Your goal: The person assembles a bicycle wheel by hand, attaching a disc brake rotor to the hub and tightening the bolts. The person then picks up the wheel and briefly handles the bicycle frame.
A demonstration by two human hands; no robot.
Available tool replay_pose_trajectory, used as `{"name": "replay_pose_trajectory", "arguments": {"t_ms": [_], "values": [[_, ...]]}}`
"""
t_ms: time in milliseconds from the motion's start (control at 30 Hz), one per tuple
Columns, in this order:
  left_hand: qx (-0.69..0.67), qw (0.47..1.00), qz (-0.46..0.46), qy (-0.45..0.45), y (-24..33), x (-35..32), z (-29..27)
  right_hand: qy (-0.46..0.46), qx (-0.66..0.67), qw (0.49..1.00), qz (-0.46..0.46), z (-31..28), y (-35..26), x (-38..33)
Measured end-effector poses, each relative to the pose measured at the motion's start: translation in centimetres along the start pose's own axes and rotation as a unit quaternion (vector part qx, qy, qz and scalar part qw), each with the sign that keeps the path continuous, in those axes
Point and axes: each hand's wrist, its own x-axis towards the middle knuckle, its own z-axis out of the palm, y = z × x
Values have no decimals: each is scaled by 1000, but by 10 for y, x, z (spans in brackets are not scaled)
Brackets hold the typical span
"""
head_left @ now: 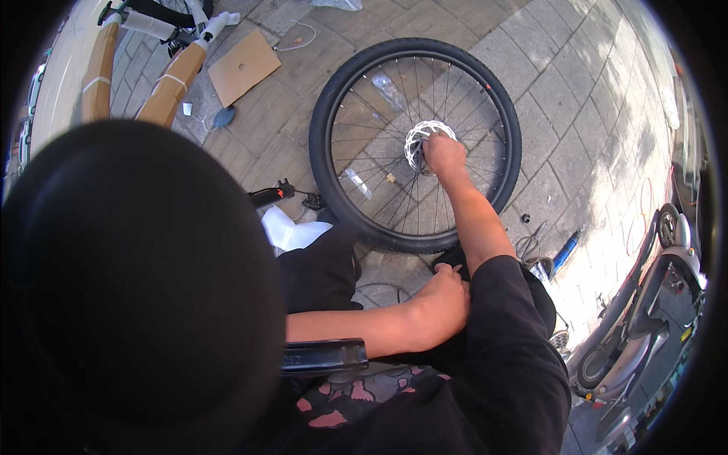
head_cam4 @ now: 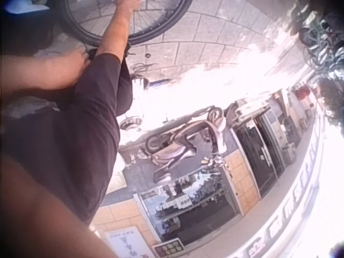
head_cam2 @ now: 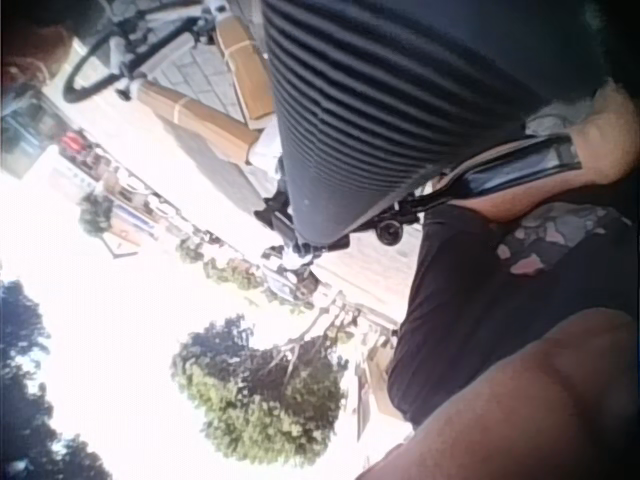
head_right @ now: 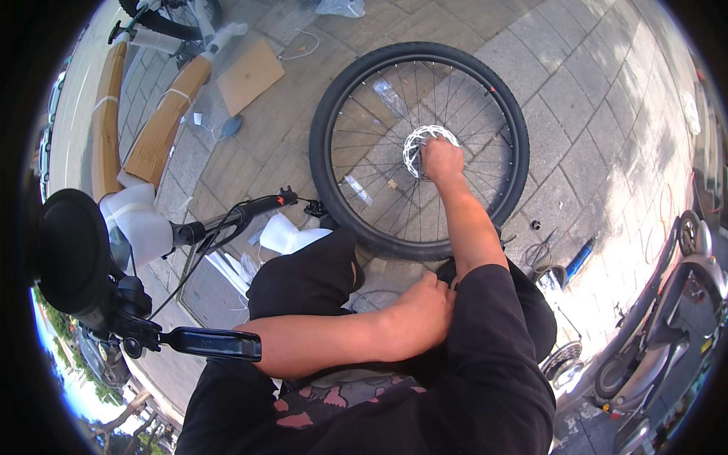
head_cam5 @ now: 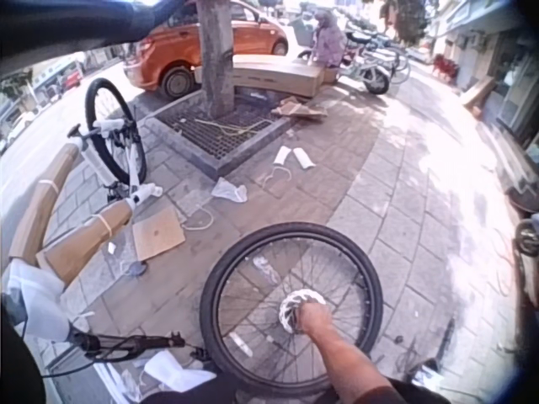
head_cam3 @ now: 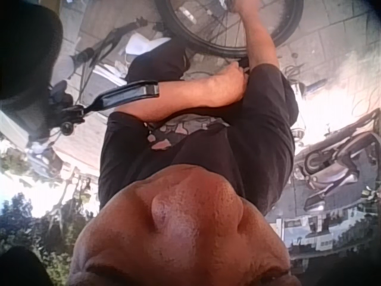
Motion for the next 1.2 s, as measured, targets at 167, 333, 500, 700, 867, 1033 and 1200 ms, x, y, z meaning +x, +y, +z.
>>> {"name": "replay_pose_trajectory", "arguments": {"t_ms": [167,333,500,700,867,1033,1200], "values": [[-2,1000,-5,14,1,1,3,20,8,1000,4,0,-4,0],[-5,997,-44,66,5,4,15,22,43,998,44,-19,-4,6],[-12,993,-43,106,9,11,17,21,123,989,-78,-96,44,5],[-20,994,-30,107,12,14,13,-26,247,968,31,-151,60,-26],[-10,996,-28,82,11,12,5,-84,306,943,97,-130,50,-65],[-9,996,-29,85,10,11,4,-62,65,994,-55,-84,74,-59],[-8,996,-37,83,6,15,3,-23,120,989,-89,-85,71,-55]]}}
